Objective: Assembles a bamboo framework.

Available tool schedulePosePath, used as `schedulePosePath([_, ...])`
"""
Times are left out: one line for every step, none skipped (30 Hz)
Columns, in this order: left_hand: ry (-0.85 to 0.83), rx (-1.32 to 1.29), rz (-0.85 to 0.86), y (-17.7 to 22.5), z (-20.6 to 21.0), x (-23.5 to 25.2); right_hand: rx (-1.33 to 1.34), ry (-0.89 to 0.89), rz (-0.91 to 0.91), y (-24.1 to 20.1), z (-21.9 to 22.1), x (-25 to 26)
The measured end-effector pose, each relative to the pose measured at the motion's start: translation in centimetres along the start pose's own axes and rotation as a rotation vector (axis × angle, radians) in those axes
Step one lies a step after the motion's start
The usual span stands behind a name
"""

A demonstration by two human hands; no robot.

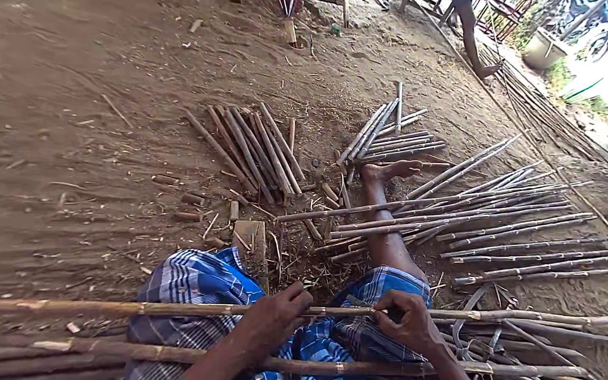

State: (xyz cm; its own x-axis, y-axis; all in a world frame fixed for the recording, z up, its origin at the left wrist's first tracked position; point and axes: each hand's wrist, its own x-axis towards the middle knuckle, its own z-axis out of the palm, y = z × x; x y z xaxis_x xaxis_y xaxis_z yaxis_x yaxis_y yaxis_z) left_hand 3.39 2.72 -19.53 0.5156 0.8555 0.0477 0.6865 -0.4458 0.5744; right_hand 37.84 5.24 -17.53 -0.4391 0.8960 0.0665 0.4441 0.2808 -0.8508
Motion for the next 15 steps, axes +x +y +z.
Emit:
schedulePosePath([-0.004,-0.021,-0.001,-0.4,-0.2,-0.2,-0.027,-0.009,-0.015,-0.1,0.4,0.2])
schedulePosePath([-0.012,-0.036,-0.001,-0.7,-0.2,-0.5,-0.046,-0.016,-0.020,-0.2,0.8,0.4])
schedulePosePath([-0.021,-0.047,0.003,-1.0,-0.4,-0.6,-0.059,-0.019,-0.025,-0.3,1.1,0.5])
schedulePosePath([-0.026,-0.054,0.011,-1.2,-0.5,-0.7,-0.070,-0.019,-0.023,-0.3,1.2,0.7])
schedulePosePath([-0.029,-0.059,0.020,-1.2,-0.7,-0.6,-0.072,-0.018,-0.020,-0.3,1.3,0.9])
schedulePosePath([-0.036,-0.065,0.025,-1.3,-0.8,-0.6,-0.070,-0.017,-0.017,-0.2,1.4,1.0])
schedulePosePath([-0.038,-0.068,0.029,-1.4,-1.0,-0.5,-0.069,-0.020,-0.010,-0.2,1.4,1.1])
schedulePosePath([-0.042,-0.069,0.028,-1.6,-1.0,-0.5,-0.067,-0.026,-0.007,-0.3,1.5,1.1])
schedulePosePath([-0.047,-0.067,0.024,-1.8,-1.1,-0.5,-0.065,-0.035,-0.007,-0.3,1.5,1.1])
schedulePosePath([-0.056,-0.062,0.019,-1.9,-1.1,-0.4,-0.063,-0.045,-0.006,-0.3,1.4,1.1])
schedulePosePath([-0.071,-0.052,0.008,-2.0,-1.2,-0.3,-0.064,-0.056,-0.007,-0.3,1.4,1.2])
schedulePosePath([-0.096,-0.040,-0.008,-2.0,-1.5,-0.2,-0.064,-0.068,-0.012,-0.3,1.4,1.2])
schedulePosePath([-0.127,-0.028,-0.030,-2.0,-1.9,0.0,-0.063,-0.082,-0.024,-0.3,1.5,1.3])
schedulePosePath([-0.168,-0.020,-0.053,-1.9,-2.3,0.3,-0.061,-0.096,-0.034,-0.3,1.5,1.4])
schedulePosePath([-0.214,-0.018,-0.075,-1.9,-2.7,0.7,-0.060,-0.107,-0.044,-0.2,1.5,1.5])
